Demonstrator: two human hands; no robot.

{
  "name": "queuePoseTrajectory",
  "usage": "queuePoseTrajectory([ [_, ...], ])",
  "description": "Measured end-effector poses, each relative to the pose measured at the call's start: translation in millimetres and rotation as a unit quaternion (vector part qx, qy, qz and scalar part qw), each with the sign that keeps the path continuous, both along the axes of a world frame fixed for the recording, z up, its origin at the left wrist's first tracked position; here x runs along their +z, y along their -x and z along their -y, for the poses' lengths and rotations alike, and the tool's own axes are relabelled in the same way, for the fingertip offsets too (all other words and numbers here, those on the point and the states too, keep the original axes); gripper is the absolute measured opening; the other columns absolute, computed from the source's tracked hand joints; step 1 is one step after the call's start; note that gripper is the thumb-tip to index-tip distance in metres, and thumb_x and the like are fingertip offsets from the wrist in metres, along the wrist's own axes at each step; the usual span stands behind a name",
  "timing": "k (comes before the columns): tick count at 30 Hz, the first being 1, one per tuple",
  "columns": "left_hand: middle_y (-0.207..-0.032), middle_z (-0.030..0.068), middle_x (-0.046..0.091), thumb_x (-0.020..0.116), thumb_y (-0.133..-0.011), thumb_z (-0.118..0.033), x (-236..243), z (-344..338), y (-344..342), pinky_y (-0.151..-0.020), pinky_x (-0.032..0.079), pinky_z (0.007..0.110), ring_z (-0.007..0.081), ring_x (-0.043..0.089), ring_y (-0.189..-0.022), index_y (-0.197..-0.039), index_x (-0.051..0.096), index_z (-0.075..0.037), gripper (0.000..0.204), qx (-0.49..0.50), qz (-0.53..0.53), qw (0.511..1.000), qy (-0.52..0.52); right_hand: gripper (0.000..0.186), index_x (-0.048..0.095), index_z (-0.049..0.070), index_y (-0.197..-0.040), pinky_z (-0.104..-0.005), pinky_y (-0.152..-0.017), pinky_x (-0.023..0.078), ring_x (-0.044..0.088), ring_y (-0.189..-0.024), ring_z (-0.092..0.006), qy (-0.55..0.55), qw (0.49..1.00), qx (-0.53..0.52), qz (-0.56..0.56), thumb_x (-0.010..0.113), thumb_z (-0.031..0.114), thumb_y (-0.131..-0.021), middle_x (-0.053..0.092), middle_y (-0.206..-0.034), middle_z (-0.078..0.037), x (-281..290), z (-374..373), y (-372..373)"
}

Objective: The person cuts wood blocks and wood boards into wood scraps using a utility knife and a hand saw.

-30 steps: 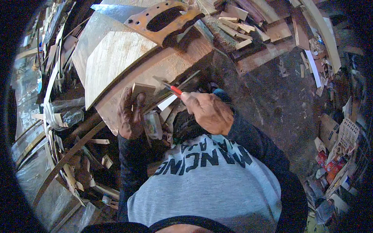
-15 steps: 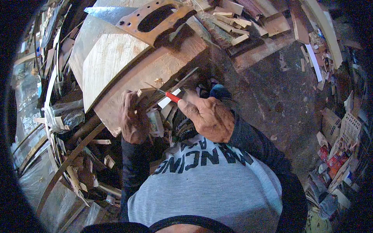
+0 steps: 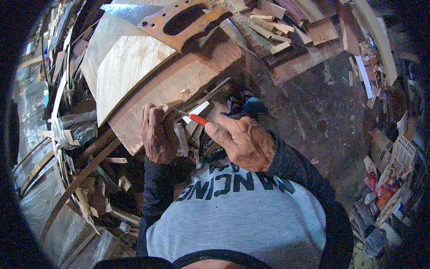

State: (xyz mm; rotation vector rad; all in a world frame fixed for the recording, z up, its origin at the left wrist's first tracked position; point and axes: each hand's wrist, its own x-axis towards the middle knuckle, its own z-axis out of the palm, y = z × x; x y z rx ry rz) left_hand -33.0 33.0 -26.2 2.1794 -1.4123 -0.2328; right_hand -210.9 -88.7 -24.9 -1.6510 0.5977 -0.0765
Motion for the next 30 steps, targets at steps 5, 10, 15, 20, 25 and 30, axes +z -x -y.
queuePoseTrajectory([
  [5, -0.081, 0.0162, 0.043, 0.056, -0.077, 0.0, 0.5, 1.0, 1.1, -0.064, 0.039, 0.043, 0.035, 0.045, -0.075, -0.087, 0.049, -0.002, 0.012, -0.005, 0.02, 1.0, 0.0, 0.042, 0.057, 0.0, -0.085, -0.0363, -0.045, 0.037, 0.047, -0.043, -0.0251, 0.021, 0.999, 0.024, -0.022, 0.04, 0.036, -0.098, 0.044, -0.05, -0.015, 3.5, 1.7, 1.7],
  [10, -0.08, 0.0158, 0.042, 0.057, -0.078, -0.001, -2.7, -0.7, -2.8, -0.065, 0.039, 0.043, 0.0351, 0.046, -0.076, -0.086, 0.049, -0.002, 0.012, -0.01, 0.01, 1.0, -0.008, 0.036, 0.057, 0.003, -0.089, -0.0441, -0.049, 0.042, 0.054, -0.048, -0.0352, 0.076, 0.995, 0.019, -0.067, 0.044, 0.036, -0.095, 0.05, -0.051, -0.018, 22.0, 0.7, -4.4],
  [15, -0.08, 0.0157, 0.042, 0.057, -0.078, 0.0, 1.3, 1.8, -1.8, -0.066, 0.039, 0.043, 0.0346, 0.046, -0.077, -0.088, 0.048, -0.001, 0.013, -0.006, 0.018, 1.0, -0.001, 0.034, 0.058, 0.005, -0.093, -0.0501, -0.054, 0.047, 0.059, -0.055, -0.0413, 0.112, 0.984, 0.027, -0.133, 0.047, 0.037, -0.093, 0.056, -0.056, -0.022, 32.6, -3.7, -12.8],
  [20, -0.08, 0.0157, 0.043, 0.057, -0.078, 0.001, -0.2, 2.3, -4.9, -0.064, 0.04, 0.042, 0.0345, 0.047, -0.075, -0.089, 0.048, -0.001, 0.014, -0.033, 0.019, 0.999, 0.006, 0.03, 0.056, 0.006, -0.089, -0.0501, -0.054, 0.046, 0.059, -0.057, -0.0407, 0.113, 0.989, 0.01, -0.093, 0.046, 0.034, -0.094, 0.057, -0.059, -0.022, 24.2, -3.4, -8.3],
  [25, -0.079, 0.0159, 0.042, 0.057, -0.078, 0.0, -0.3, 1.5, -6.8, -0.063, 0.039, 0.043, 0.0347, 0.047, -0.074, -0.088, 0.047, -0.002, 0.015, -0.026, 0.035, 0.999, 0.01, 0.04, 0.051, 0.001, -0.079, -0.0398, -0.045, 0.035, 0.045, -0.042, -0.0295, 0.054, 0.997, -0.043, -0.039, 0.041, 0.036, -0.097, 0.042, -0.051, -0.016, 15.2, -1.0, -4.6],
  [30, -0.078, 0.0162, 0.042, 0.058, -0.077, 0.0, 3.3, 4.8, -4.5, -0.062, 0.039, 0.043, 0.0351, 0.046, -0.073, -0.087, 0.047, -0.002, 0.015, -0.031, 0.032, 0.999, 0.015, 0.032, 0.058, 0.003, -0.088, -0.045, -0.05, 0.042, 0.055, -0.057, -0.0404, 0.121, 0.992, -0.024, 0.004, 0.045, 0.031, -0.095, 0.055, -0.063, -0.019, 15.5, -1.4, -9.1],
])
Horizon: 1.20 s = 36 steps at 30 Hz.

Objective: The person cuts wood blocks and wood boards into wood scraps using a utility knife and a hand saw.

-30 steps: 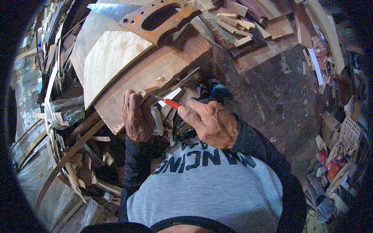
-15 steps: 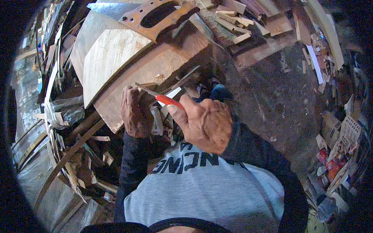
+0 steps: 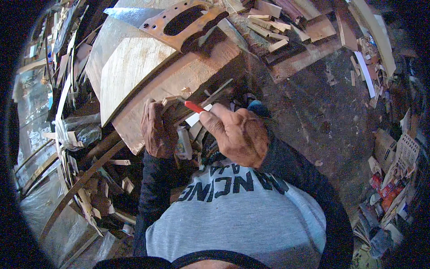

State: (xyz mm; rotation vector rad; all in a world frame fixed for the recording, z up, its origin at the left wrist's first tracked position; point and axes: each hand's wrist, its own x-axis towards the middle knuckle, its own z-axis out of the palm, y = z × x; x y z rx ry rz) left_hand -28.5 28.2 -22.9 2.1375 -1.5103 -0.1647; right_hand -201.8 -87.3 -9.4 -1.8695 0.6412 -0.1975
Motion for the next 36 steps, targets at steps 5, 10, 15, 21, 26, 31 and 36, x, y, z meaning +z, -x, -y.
queuePoseTrajectory([
  [5, -0.079, 0.0162, 0.041, 0.058, -0.077, 0.001, -6.0, -2.1, -0.7, -0.062, 0.039, 0.043, 0.0352, 0.046, -0.073, -0.086, 0.046, -0.001, 0.015, 0.003, 0.012, 1.0, -0.002, 0.033, 0.058, 0.003, -0.088, -0.0459, -0.055, 0.044, 0.059, -0.064, -0.0406, -0.056, 0.997, 0.001, -0.046, 0.045, 0.032, -0.095, 0.059, -0.073, -0.021, -1.9, 0.7, -5.7],
  [10, -0.079, 0.0162, 0.041, 0.057, -0.076, 0.002, -4.1, -2.5, -0.5, -0.062, 0.039, 0.042, 0.0352, 0.046, -0.073, -0.086, 0.046, 0.0, 0.014, 0.002, 0.01, 1.0, -0.017, 0.034, 0.058, 0.004, -0.089, -0.0477, -0.056, 0.045, 0.059, -0.064, -0.0414, -0.031, 0.995, 0.024, -0.087, 0.044, 0.034, -0.095, 0.06, -0.072, -0.021, -7.2, -1.1, -7.1],
  [15, -0.079, 0.0161, 0.041, 0.056, -0.076, 0.003, -5.7, -0.9, 1.1, -0.062, 0.039, 0.042, 0.0349, 0.046, -0.073, -0.086, 0.046, -0.001, 0.015, 0.005, 0.008, 1.0, 0.004, 0.031, 0.057, 0.007, -0.091, -0.0487, -0.052, 0.045, 0.059, -0.057, -0.0404, 0.001, 0.99, 0.033, -0.14, 0.043, 0.034, -0.095, 0.058, -0.062, -0.019, -27.2, -5.2, 0.6],
  [21, -0.078, 0.0154, 0.04, 0.056, -0.076, 0.003, -3.3, -1.0, 0.9, -0.061, 0.038, 0.042, 0.034, 0.045, -0.073, -0.086, 0.047, -0.001, 0.014, -0.007, 0.017, 1.0, -0.007, 0.031, 0.056, 0.007, -0.087, -0.05, -0.049, 0.043, 0.057, -0.053, -0.0407, -0.021, 0.999, 0.021, -0.019, 0.044, 0.035, -0.095, 0.055, -0.055, -0.02, -20.4, 2.8, -2.3],
  [26, -0.078, 0.0147, 0.04, 0.056, -0.078, 0.0, -0.8, 1.4, 1.9, -0.062, 0.038, 0.042, 0.0333, 0.045, -0.072, -0.091, 0.051, -0.003, 0.014, -0.007, 0.007, 1.0, 0.001, 0.034, 0.054, 0.004, -0.082, -0.0471, -0.049, 0.041, 0.055, -0.053, -0.0401, -0.02, 0.996, 0.024, -0.078, 0.044, 0.033, -0.096, 0.052, -0.058, -0.021, -26.8, 0.0, -7.3],
  [31, -0.081, 0.0153, 0.044, 0.057, -0.08, -0.003, -8.1, -3.3, -3.2, -0.064, 0.04, 0.041, 0.0336, 0.047, -0.075, -0.097, 0.05, -0.003, 0.018, 0.013, -0.017, 1.0, 0.002, 0.036, 0.052, 0.001, -0.08, -0.0439, -0.051, 0.038, 0.052, -0.052, -0.0374, 0.008, 0.997, 0.015, -0.075, 0.043, 0.031, -0.097, 0.049, -0.058, -0.021, -33.7, 2.5, -6.2],
  [36, -0.095, 0.0196, 0.05, 0.063, -0.078, -0.008, -17.7, -10.6, -12.5, -0.077, 0.042, 0.045, 0.0359, 0.05, -0.09, -0.104, 0.047, -0.004, 0.03, 0.084, -0.068, 0.993, 0.041, 0.035, 0.054, 0.001, -0.084, -0.0491, -0.059, 0.041, 0.056, -0.071, -0.0434, -0.123, 0.99, 0.021, -0.066, 0.043, 0.032, -0.096, 0.055, -0.072, -0.024, -30.1, 6.9, -3.9],
])
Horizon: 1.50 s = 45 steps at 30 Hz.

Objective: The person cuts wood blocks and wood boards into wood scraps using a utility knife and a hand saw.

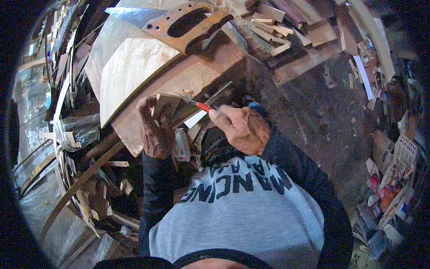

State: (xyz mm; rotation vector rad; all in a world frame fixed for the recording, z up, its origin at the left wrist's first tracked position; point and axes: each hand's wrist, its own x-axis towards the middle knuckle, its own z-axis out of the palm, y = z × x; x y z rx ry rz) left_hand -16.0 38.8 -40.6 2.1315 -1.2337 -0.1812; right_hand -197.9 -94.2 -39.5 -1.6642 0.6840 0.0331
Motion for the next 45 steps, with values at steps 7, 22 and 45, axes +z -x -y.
queuePoseTrajectory([
  [7, -0.104, 0.0195, 0.049, 0.068, -0.076, -0.016, 11.7, 6.2, -4.1, -0.085, 0.04, 0.046, 0.0355, 0.047, -0.096, -0.122, 0.046, -0.004, 0.052, -0.029, 0.151, 0.986, -0.068, 0.035, 0.054, 0.001, -0.082, -0.0476, -0.059, 0.041, 0.055, -0.073, -0.0445, -0.007, 1.0, -0.023, -0.004, 0.044, 0.031, -0.095, 0.054, -0.073, -0.025, -2.8, 1.7, 0.5],
  [22, -0.083, 0.0168, 0.056, 0.058, -0.084, -0.009, 33.3, 2.8, -4.7, -0.071, 0.044, 0.041, 0.0337, 0.056, -0.08, -0.103, 0.054, 0.002, 0.021, -0.088, 0.183, 0.974, -0.099, 0.034, 0.055, 0.001, -0.088, -0.0472, -0.058, 0.041, 0.057, -0.072, -0.0433, -0.02, 0.999, -0.013, 0.029, 0.044, 0.032, -0.095, 0.056, -0.072, -0.025, -3.0, -4.1, -5.4],
  [45, -0.078, 0.0147, 0.043, 0.057, -0.08, 0.001, 18.5, 6.0, 8.8, -0.064, 0.039, 0.042, 0.0336, 0.047, -0.073, -0.094, 0.053, -0.002, 0.015, -0.09, 0.072, 0.99, -0.083, 0.036, 0.054, 0.001, -0.089, -0.0492, -0.057, 0.046, 0.06, -0.067, -0.0416, 0.154, 0.986, 0.023, -0.055, 0.043, 0.034, -0.095, 0.06, -0.075, -0.024, 10.6, -19.1, -11.0],
])
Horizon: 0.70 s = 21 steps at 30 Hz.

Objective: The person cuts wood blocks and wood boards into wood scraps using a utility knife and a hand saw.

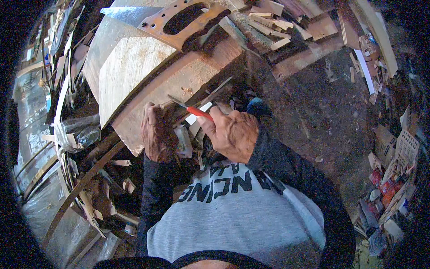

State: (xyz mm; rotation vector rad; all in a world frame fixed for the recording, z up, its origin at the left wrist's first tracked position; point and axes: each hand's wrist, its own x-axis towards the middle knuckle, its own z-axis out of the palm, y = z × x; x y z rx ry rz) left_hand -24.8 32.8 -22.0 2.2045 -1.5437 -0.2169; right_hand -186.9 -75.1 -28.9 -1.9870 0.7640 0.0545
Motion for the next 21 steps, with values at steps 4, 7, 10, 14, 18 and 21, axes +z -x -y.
queuePoseTrajectory([
  [4, -0.078, 0.015, 0.043, 0.057, -0.081, 0.001, 0.3, -2.4, -2.8, -0.064, 0.039, 0.042, 0.0339, 0.047, -0.073, -0.093, 0.051, -0.001, 0.014, -0.008, 0.014, 1.0, 0.014, 0.037, 0.054, 0.0, -0.087, -0.0479, -0.059, 0.047, 0.06, -0.069, -0.0418, -0.102, 0.995, -0.012, -0.002, 0.043, 0.034, -0.095, 0.059, -0.08, -0.025, 3.3, 6.1, -0.4],
  [7, -0.078, 0.0157, 0.044, 0.057, -0.08, 0.001, -1.5, -5.5, -6.7, -0.063, 0.04, 0.042, 0.0349, 0.048, -0.071, -0.09, 0.047, -0.001, 0.014, 0.0, -0.019, 1.0, 0.024, 0.037, 0.055, 0.0, -0.086, -0.0472, -0.061, 0.047, 0.06, -0.071, -0.0418, -0.125, 0.991, -0.016, 0.045, 0.043, 0.035, -0.095, 0.059, -0.08, -0.024, 4.1, 3.0, 3.3],
  [10, -0.078, 0.0164, 0.045, 0.058, -0.079, 0.002, 0.1, -1.3, -8.4, -0.063, 0.04, 0.042, 0.0361, 0.049, -0.071, -0.088, 0.044, -0.001, 0.016, 0.006, -0.059, 0.998, 0.028, 0.036, 0.055, 0.002, -0.087, -0.048, -0.06, 0.046, 0.059, -0.068, -0.0426, -0.095, 0.995, -0.019, 0.03, 0.043, 0.034, -0.096, 0.059, -0.074, -0.023, 3.2, 0.1, 2.0],
  [14, -0.077, 0.0172, 0.046, 0.058, -0.078, 0.003, -2.4, -2.6, -9.6, -0.062, 0.04, 0.043, 0.0373, 0.05, -0.071, -0.088, 0.045, 0.0, 0.017, 0.026, -0.064, 0.998, 0.001, 0.04, 0.056, 0.002, -0.083, -0.0446, -0.052, 0.04, 0.054, -0.053, -0.039, -0.045, 0.998, -0.038, 0.01, 0.041, 0.037, -0.097, 0.048, -0.054, -0.022, -4.1, -3.2, 0.4],
  [18, -0.078, 0.0207, 0.05, 0.056, -0.083, -0.002, -1.0, -6.4, -16.4, -0.062, 0.041, 0.043, 0.04, 0.053, -0.073, -0.09, 0.046, 0.0, 0.012, 0.052, -0.101, 0.993, 0.013, 0.04, 0.056, 0.001, -0.082, -0.0443, -0.053, 0.041, 0.056, -0.056, -0.0384, -0.067, 0.995, -0.041, 0.06, 0.043, 0.036, -0.096, 0.049, -0.058, -0.023, -11.6, -0.3, 2.2],
  [21, -0.079, 0.0222, 0.053, 0.053, -0.087, -0.006, 3.5, -2.6, -18.3, -0.062, 0.041, 0.043, 0.0413, 0.053, -0.074, -0.092, 0.047, 0.0, 0.01, 0.08, -0.144, 0.986, -0.026, 0.04, 0.056, 0.0, -0.082, -0.0442, -0.053, 0.04, 0.055, -0.058, -0.0384, -0.038, 0.991, -0.063, 0.108, 0.044, 0.036, -0.096, 0.051, -0.061, -0.023, -11.7, -8.3, 1.0],
])
